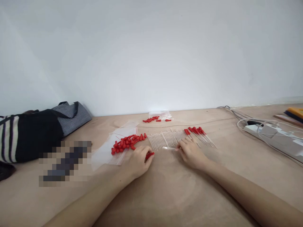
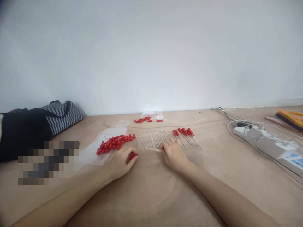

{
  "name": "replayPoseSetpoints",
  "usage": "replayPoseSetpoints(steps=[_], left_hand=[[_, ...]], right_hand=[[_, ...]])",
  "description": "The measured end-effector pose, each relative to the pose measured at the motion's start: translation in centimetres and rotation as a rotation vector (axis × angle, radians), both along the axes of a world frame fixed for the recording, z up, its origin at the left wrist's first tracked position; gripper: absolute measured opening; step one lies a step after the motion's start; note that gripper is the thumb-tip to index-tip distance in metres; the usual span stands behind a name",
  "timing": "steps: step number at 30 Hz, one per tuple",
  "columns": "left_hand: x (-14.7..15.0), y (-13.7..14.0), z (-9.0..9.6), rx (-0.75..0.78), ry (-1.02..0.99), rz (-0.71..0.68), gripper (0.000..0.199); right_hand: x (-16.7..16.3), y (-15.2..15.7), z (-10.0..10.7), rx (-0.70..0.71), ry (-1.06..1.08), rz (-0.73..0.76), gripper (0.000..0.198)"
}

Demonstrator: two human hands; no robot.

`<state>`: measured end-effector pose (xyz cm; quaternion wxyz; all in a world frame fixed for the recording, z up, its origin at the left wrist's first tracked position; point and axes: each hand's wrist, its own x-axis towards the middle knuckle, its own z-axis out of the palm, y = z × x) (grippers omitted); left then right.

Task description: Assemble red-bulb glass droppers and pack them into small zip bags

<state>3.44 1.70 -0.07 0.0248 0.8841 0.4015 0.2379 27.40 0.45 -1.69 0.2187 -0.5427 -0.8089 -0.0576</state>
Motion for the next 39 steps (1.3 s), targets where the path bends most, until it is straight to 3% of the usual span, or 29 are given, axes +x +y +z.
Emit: replayPoseSetpoints(steps=[2,9,16,21,28,39], left_hand=[[0.0,-0.7,-0.4,-0.073,-0.043,-0.013,0.004],[0.1,-0.4,-0.8,-0.219,-0.121,0.012,0.009],[0.3,-0.6,-1.1,-0.188,-0.155,-0.021,0.009],[0.3,-0.7,-1.5,-0.288,-0.228,0.007,0.007],[1.0,-1.1,-1.3,-0.35,-0.309,-0.024,0.007],[1.0,-1.0,-1.4,-0.338,-0.332,-0.017,0.006]], right_hand=[[-0.7,-0.8,-0.2,-0.011,-0.037,0.072,0.014],[-0.8,-1.2,-0.3,-0.08,-0.029,0.12,0.014],[-2.2,-0.9,-0.5,-0.123,0.133,0.141,0.017],[-2.8,-1.1,-0.9,-0.079,0.175,0.095,0.012],[-3.7,-1.3,-1.4,-0.108,0.412,0.138,0.01],[-4.2,-2.0,-1.0,-0.103,0.402,0.204,0.012]])
